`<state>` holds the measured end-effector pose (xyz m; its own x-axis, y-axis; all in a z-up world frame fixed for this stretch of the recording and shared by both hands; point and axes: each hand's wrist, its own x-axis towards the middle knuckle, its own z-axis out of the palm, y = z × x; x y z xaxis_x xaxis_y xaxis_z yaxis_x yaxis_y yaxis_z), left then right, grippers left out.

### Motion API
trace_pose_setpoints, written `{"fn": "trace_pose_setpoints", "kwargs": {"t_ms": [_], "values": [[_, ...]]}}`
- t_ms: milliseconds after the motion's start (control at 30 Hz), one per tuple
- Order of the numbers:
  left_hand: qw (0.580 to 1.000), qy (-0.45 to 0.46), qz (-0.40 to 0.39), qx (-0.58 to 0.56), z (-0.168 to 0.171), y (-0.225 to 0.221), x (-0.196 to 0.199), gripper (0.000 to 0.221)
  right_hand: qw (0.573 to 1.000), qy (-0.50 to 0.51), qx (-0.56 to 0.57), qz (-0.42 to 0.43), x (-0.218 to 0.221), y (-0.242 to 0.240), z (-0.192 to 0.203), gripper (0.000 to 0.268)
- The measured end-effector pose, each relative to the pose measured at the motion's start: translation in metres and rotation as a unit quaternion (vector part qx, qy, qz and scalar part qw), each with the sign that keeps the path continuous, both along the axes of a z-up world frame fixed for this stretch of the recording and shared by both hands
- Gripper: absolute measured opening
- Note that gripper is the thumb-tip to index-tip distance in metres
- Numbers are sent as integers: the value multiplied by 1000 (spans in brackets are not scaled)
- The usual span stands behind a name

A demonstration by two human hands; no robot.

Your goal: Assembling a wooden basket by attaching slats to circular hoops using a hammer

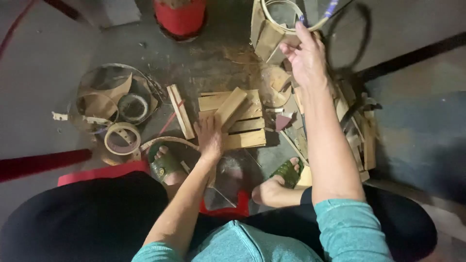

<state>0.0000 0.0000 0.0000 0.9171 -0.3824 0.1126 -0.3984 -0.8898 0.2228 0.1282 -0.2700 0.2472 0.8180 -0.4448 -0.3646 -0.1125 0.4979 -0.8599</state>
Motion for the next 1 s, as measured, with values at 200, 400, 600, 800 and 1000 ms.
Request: {"fn": "trace_pose_setpoints", "kwargs": {"t_ms": [200, 400, 600, 800, 1000], "values": [[988, 49, -63, 130, -24, -8, -3, 129, 998, -18, -12, -51, -68, -8, 21, 21], [959, 58, -236, 142, -20, -20, -35, 82, 990, 15, -52, -127, -121, 3, 30, 30], [954, 125, -266, 59, 8, -24, -55, 99, 993, -9, -26, -113, -173, 13, 37, 26], [970, 69, -231, -15, -35, -16, -34, 103, 993, -59, 2, -106, -212, 22, 17, 18], [979, 161, -121, -44, 58, 13, -7, 93, 990, -81, -2, -118, -217, 35, -2, 16]]}}
